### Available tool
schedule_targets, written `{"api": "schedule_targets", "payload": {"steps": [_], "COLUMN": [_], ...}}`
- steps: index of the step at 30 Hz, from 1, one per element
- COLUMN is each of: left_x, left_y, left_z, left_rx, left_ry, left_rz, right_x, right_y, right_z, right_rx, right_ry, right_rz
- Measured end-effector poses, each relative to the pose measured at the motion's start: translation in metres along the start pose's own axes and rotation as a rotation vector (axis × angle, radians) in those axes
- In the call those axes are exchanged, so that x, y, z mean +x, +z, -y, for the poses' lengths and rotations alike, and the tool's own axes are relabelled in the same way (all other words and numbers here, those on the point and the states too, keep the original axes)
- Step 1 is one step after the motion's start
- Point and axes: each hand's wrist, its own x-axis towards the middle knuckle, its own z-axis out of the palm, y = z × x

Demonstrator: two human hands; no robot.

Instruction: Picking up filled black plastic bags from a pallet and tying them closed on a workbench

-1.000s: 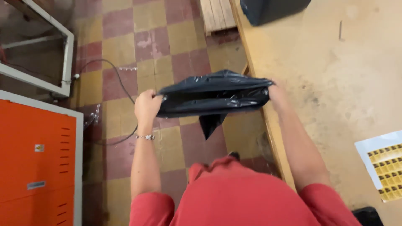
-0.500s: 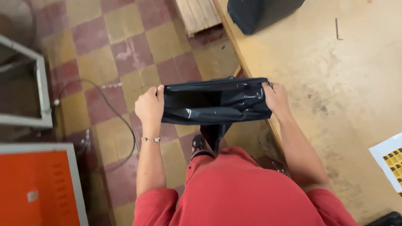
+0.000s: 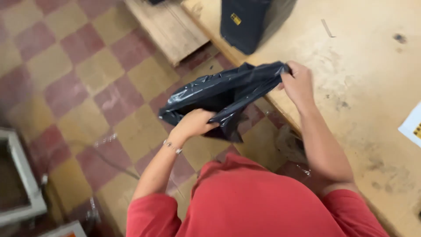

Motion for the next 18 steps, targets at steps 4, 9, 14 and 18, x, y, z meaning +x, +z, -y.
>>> {"api": "schedule_targets", "payload": {"steps": [4,9,14,18], "left_x": [0.012,0.013,-0.010,-0.014], "left_y": [-0.024,-0.069,-0.149,-0.180], "left_z": [0.003,-0.022,0.019,0.069], "left_rx": [0.280,0.495,-0.415,-0.553], "left_ry": [0.180,0.619,0.664,0.442], "left_rz": [-0.119,-0.302,-0.177,-0.045], "right_x": [-0.043,-0.045,-0.012,-0.042], "right_y": [-0.005,0.058,0.022,-0.023], "right_z": [0.085,0.105,-0.012,0.133], "right_rx": [-0.382,0.056,-0.604,-0.746], "right_ry": [-0.606,-0.563,-0.565,0.042], "right_rz": [0.005,0.773,1.177,1.155]}}
